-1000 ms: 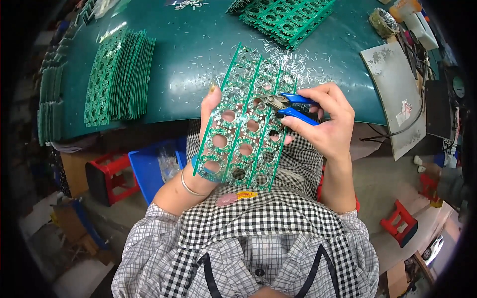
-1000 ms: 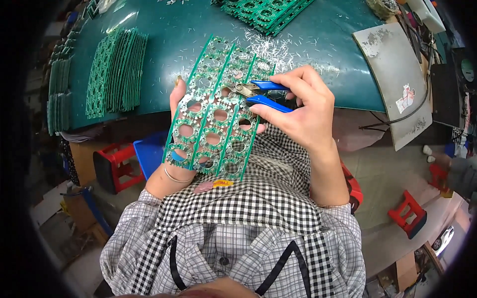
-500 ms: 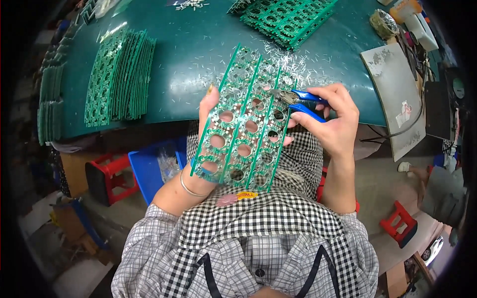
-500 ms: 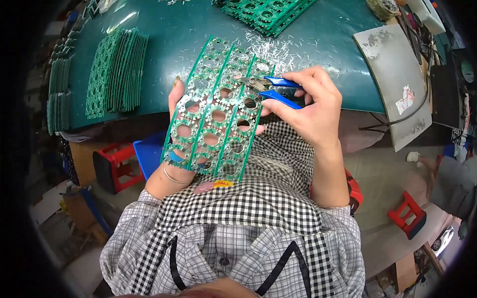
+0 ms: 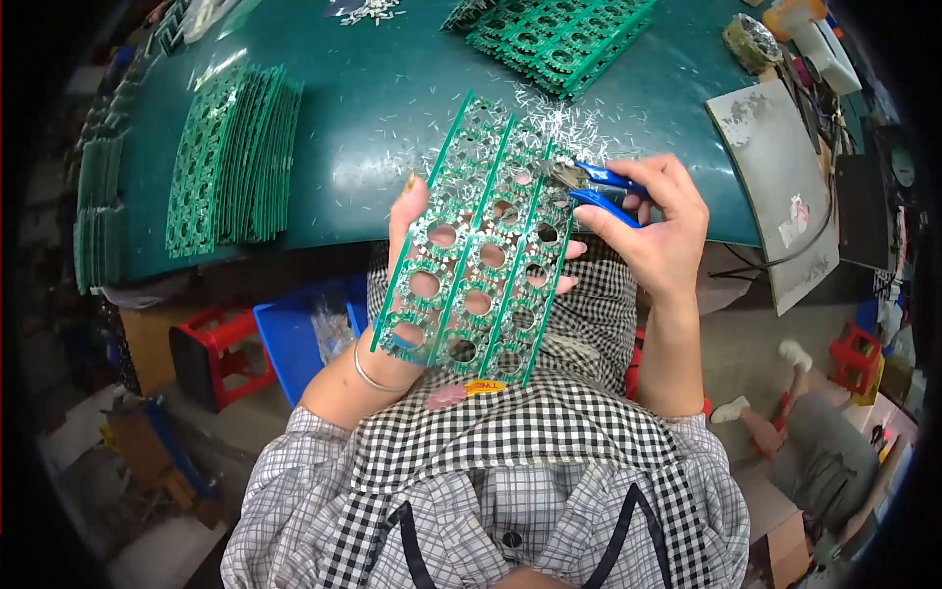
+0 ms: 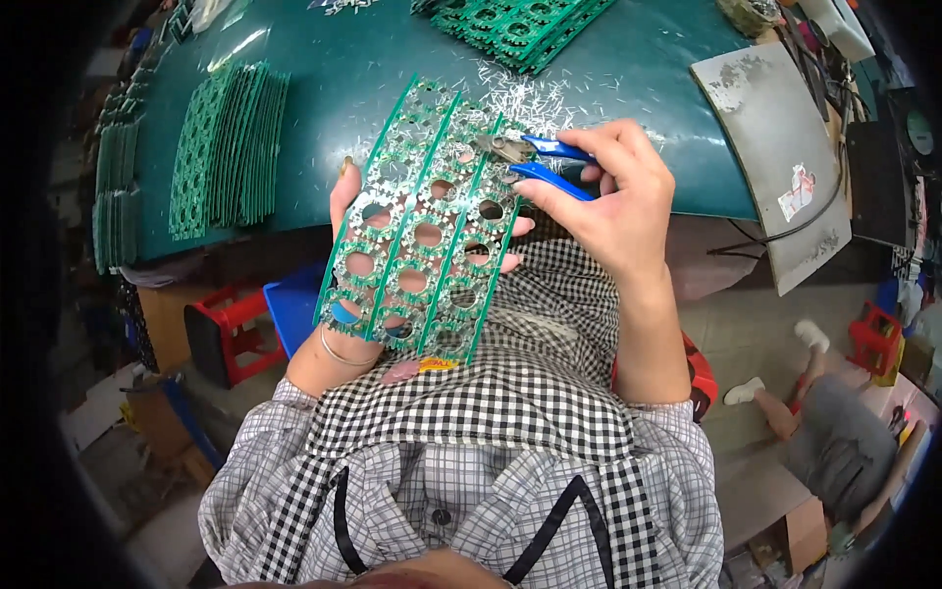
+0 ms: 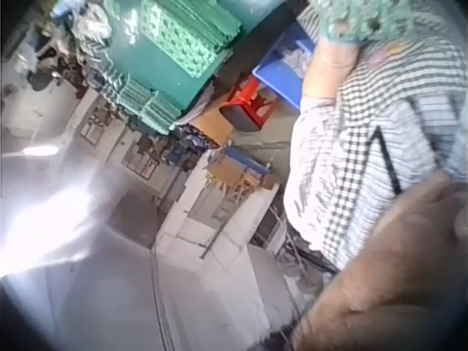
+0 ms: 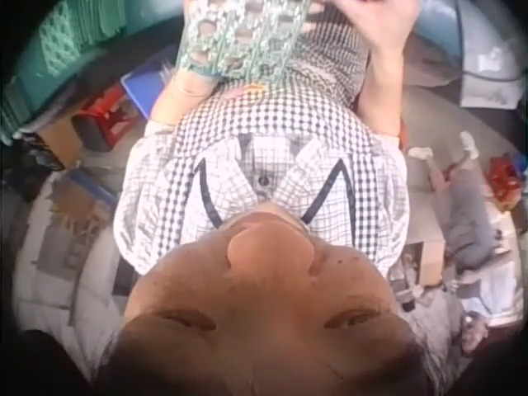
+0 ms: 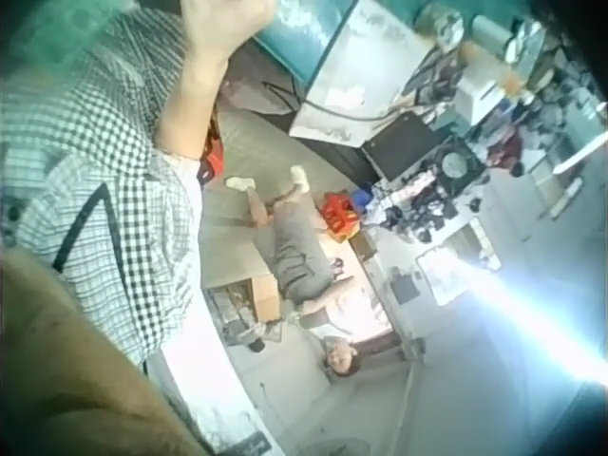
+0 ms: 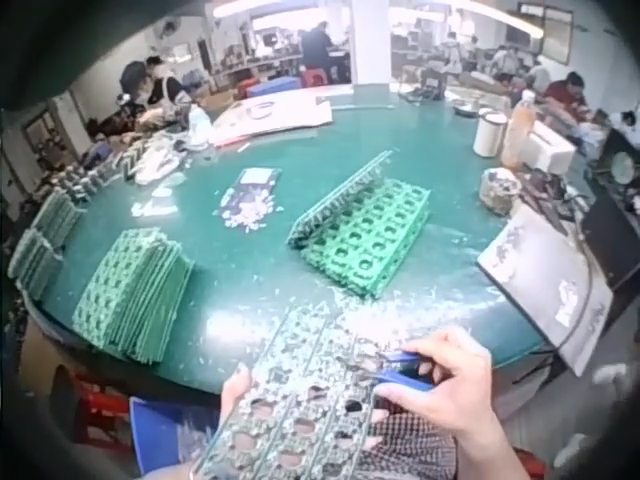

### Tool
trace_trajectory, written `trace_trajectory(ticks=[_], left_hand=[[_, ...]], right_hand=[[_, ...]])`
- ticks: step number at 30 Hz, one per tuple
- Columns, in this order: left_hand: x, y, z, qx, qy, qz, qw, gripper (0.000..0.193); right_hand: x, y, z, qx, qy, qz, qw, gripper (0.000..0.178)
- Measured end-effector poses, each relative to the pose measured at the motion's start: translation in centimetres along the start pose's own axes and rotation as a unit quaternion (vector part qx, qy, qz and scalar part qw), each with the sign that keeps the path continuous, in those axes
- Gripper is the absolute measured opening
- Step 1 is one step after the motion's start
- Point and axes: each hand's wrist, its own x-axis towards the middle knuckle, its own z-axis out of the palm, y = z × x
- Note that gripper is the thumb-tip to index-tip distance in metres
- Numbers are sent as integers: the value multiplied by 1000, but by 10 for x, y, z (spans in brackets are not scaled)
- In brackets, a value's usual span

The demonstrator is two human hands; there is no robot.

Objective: The person trims excess plastic or solder from green LED circuit board panels using wire cutters.

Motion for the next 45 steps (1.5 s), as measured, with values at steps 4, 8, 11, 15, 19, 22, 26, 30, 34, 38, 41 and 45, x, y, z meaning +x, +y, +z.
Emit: trace_trajectory(ticks=[4,8,11,15,19,22,26,30,34,38,41,45], left_hand=[[-1,-2,-1,-4,-1,-4,1000,95],[1,-3,-3,-7,-8,-2,1000,90],[1,-5,-11,-23,-26,-3,999,90],[0,-3,-6,-17,-5,2,1000,89],[-2,-2,-3,6,-20,-6,1000,98],[-2,-2,-8,4,-31,-7,999,99],[-1,-3,-9,-12,-34,-13,999,100],[-1,-2,-8,17,-33,-14,999,100],[-3,-3,-8,8,-29,-15,999,100],[-3,-2,-9,-19,-29,-27,999,101],[-4,-2,-8,-10,-35,-26,999,102],[-5,-2,-6,-30,-35,-29,999,102]], right_hand=[[6,2,3,-10,3,-48,999,49],[7,-7,4,-2,-4,-55,998,47],[5,-6,2,-15,-19,-18,1000,45],[3,1,0,2,-3,-4,1000,45],[5,8,-5,-23,22,-6,999,46],[8,7,-3,-26,14,-23,999,47],[12,4,-1,-27,19,-63,997,47],[10,5,-3,-18,11,-28,999,46],[12,8,-2,-13,10,-44,999,45],[10,8,-5,-22,4,-34,999,45],[9,9,-6,14,-3,-5,1000,43],[16,11,-8,3,21,7,1000,45]])
